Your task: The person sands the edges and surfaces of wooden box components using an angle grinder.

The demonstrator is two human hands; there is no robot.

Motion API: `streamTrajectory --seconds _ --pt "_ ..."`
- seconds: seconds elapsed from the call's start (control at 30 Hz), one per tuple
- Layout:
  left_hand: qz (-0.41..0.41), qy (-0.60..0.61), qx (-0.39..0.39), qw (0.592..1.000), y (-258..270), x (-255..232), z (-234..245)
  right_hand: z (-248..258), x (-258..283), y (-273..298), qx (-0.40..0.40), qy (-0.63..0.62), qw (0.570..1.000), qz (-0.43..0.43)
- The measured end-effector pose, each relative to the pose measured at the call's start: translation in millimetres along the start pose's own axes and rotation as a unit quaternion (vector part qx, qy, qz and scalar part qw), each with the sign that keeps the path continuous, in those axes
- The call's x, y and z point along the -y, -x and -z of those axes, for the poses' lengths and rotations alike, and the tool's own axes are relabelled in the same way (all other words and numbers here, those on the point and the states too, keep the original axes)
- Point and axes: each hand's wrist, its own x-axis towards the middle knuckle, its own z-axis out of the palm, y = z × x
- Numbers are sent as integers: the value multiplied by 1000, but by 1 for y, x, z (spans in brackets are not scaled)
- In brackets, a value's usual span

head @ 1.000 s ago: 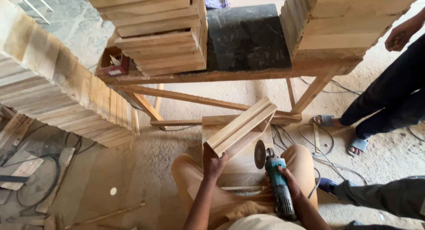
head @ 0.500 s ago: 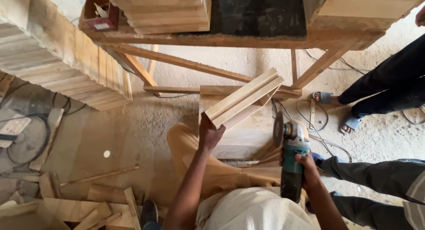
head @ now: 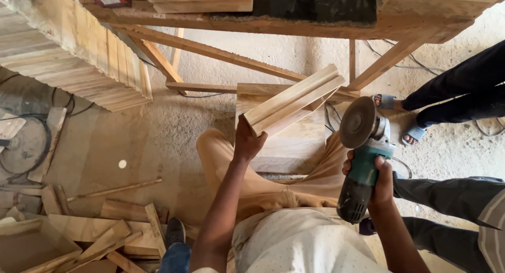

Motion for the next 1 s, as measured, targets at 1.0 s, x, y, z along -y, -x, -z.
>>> streamTrajectory --seconds 1.0 --pt "-111 -14 -48 993 -2 -17 1 -215 48 -91 224 799 558 -24"
